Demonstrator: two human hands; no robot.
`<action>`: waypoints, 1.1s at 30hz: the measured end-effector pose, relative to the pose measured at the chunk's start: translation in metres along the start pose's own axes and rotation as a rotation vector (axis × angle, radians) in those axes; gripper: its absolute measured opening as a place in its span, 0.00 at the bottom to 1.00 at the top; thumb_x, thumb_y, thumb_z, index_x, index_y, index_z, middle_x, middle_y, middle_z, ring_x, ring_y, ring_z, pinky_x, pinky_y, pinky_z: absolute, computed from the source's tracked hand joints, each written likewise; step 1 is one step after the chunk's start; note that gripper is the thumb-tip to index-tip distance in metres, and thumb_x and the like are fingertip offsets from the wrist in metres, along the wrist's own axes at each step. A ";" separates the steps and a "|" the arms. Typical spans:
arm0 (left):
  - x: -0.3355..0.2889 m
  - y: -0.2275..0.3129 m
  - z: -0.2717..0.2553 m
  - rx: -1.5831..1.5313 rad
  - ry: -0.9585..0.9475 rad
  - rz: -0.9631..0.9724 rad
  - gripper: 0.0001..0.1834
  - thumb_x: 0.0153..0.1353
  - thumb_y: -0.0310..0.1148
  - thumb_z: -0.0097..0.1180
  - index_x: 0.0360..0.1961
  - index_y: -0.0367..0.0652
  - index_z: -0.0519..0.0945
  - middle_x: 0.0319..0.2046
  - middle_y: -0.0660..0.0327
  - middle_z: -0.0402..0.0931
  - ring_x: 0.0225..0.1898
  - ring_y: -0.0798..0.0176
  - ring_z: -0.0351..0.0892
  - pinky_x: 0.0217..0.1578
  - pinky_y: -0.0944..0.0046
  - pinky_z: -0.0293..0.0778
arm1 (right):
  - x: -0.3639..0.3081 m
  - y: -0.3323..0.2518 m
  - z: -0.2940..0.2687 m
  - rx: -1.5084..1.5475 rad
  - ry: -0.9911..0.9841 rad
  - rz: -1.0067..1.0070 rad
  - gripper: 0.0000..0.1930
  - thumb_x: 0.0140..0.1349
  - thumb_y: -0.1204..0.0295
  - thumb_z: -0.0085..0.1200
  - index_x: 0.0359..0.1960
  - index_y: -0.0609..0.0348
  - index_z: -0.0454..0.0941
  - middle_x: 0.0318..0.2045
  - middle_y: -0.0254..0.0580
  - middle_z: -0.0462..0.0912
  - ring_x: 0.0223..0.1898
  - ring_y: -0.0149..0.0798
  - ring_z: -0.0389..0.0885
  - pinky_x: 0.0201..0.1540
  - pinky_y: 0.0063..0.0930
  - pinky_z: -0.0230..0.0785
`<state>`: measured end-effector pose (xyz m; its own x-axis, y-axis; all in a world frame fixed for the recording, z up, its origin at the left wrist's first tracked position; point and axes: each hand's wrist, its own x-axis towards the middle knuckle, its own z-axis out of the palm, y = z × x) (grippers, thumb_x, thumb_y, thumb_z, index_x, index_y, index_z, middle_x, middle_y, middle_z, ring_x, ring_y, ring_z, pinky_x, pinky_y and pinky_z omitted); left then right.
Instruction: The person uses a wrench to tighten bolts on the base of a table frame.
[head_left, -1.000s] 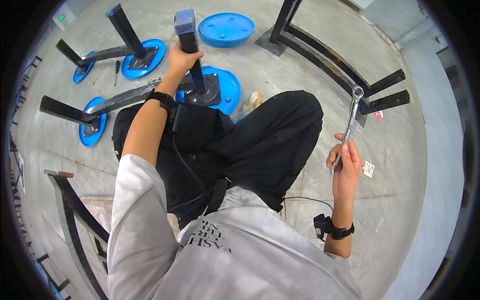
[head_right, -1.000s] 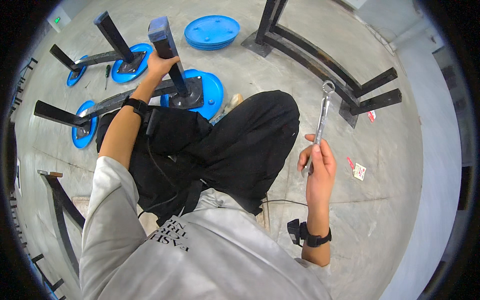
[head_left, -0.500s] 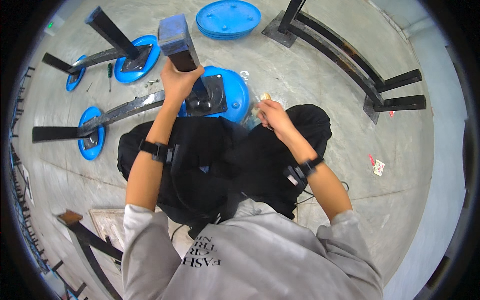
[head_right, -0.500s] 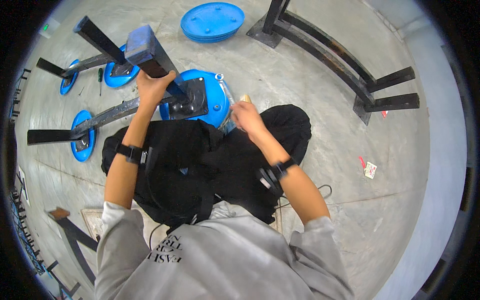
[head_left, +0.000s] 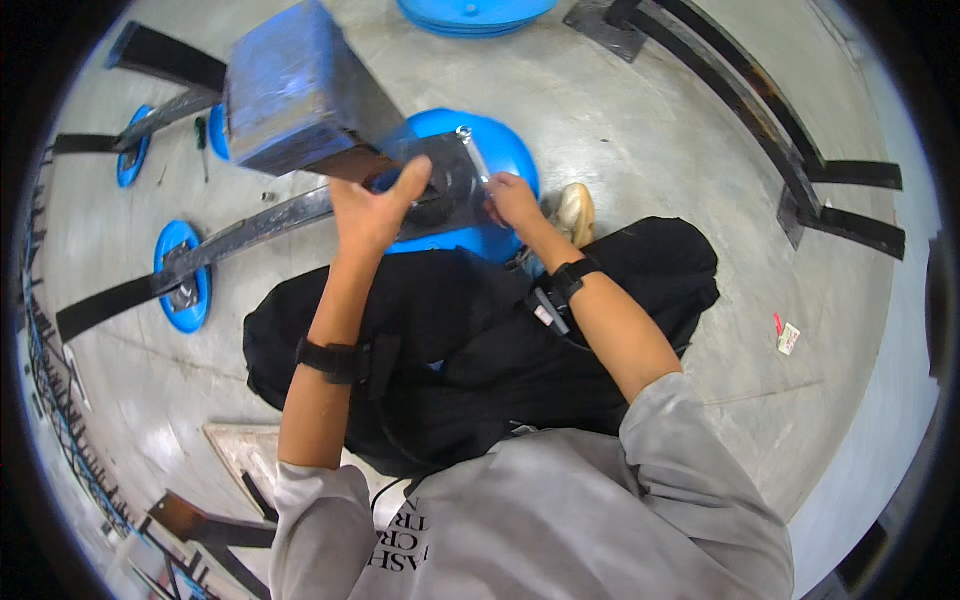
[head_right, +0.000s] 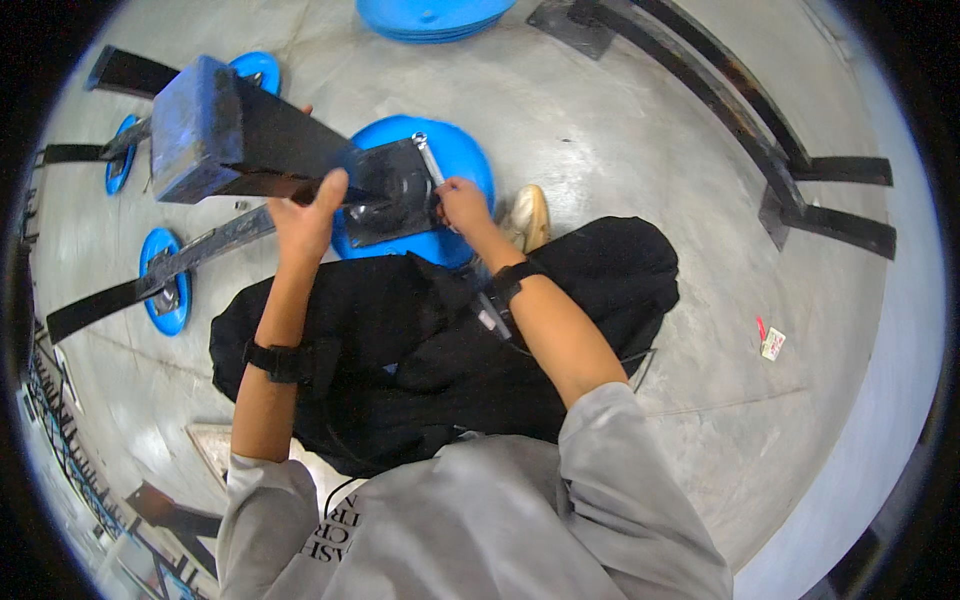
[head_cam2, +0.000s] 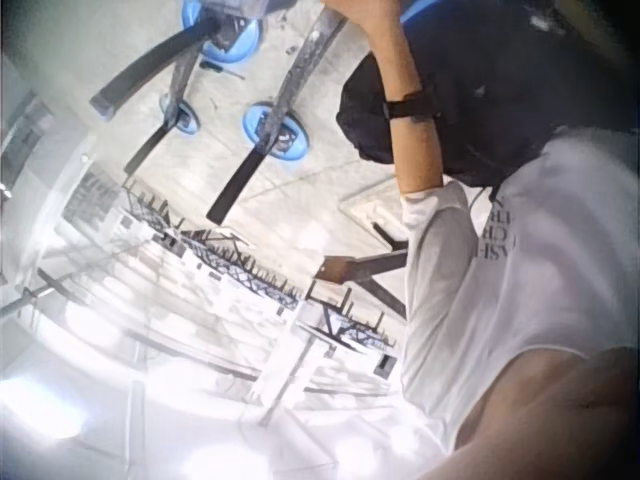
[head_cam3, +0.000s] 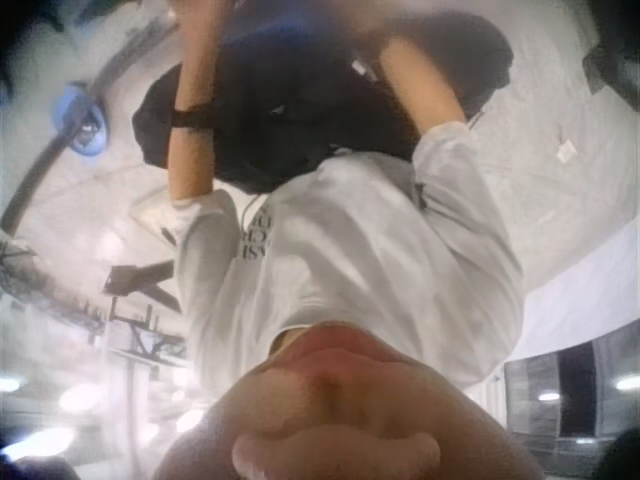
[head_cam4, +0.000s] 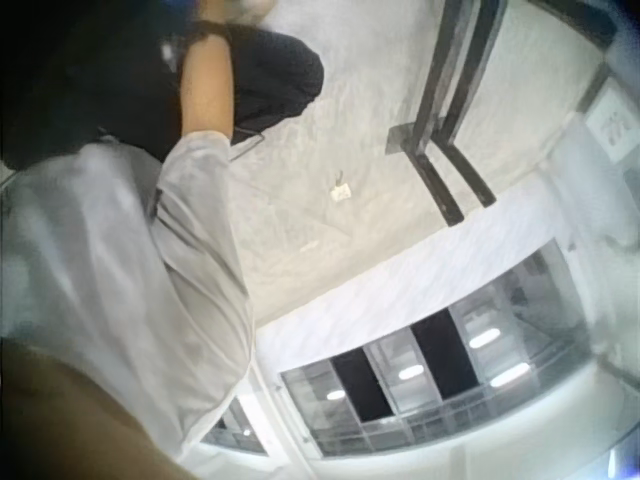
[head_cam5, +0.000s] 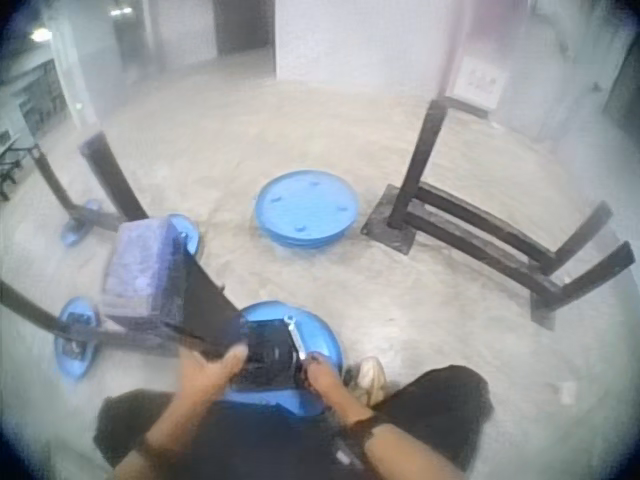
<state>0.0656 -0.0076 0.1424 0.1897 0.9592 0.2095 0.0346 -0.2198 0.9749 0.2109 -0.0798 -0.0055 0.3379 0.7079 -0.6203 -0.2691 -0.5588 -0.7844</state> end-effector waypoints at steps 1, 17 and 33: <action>-0.002 -0.011 -0.010 0.054 -0.084 0.058 0.18 0.41 0.35 0.64 0.28 0.34 0.73 0.27 0.62 0.71 0.30 0.67 0.70 0.34 0.66 0.67 | 0.003 0.001 -0.002 -0.025 -0.007 -0.006 0.08 0.57 0.69 0.45 0.27 0.61 0.72 0.14 0.39 0.72 0.12 0.32 0.69 0.14 0.25 0.59; 0.047 -0.135 -0.077 1.259 -0.208 0.358 0.14 0.42 0.30 0.54 0.33 0.37 0.75 0.27 0.48 0.73 0.33 0.43 0.69 0.36 0.50 0.64 | 0.009 0.004 -0.003 -0.183 -0.148 -0.099 0.10 0.58 0.71 0.43 0.31 0.67 0.70 0.15 0.47 0.75 0.12 0.37 0.73 0.13 0.29 0.63; 0.041 -0.155 -0.073 1.358 -0.388 0.144 0.29 0.43 0.58 0.53 0.38 0.45 0.77 0.43 0.51 0.73 0.45 0.49 0.72 0.45 0.53 0.66 | 0.028 -0.044 -0.053 -0.617 -0.185 -0.068 0.11 0.52 0.67 0.46 0.28 0.60 0.78 0.21 0.45 0.79 0.20 0.41 0.78 0.23 0.35 0.68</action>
<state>-0.0036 0.0789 0.0049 0.5181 0.8539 0.0494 0.8509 -0.5204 0.0722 0.2804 -0.0580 0.0115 0.1605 0.7823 -0.6019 0.3342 -0.6169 -0.7126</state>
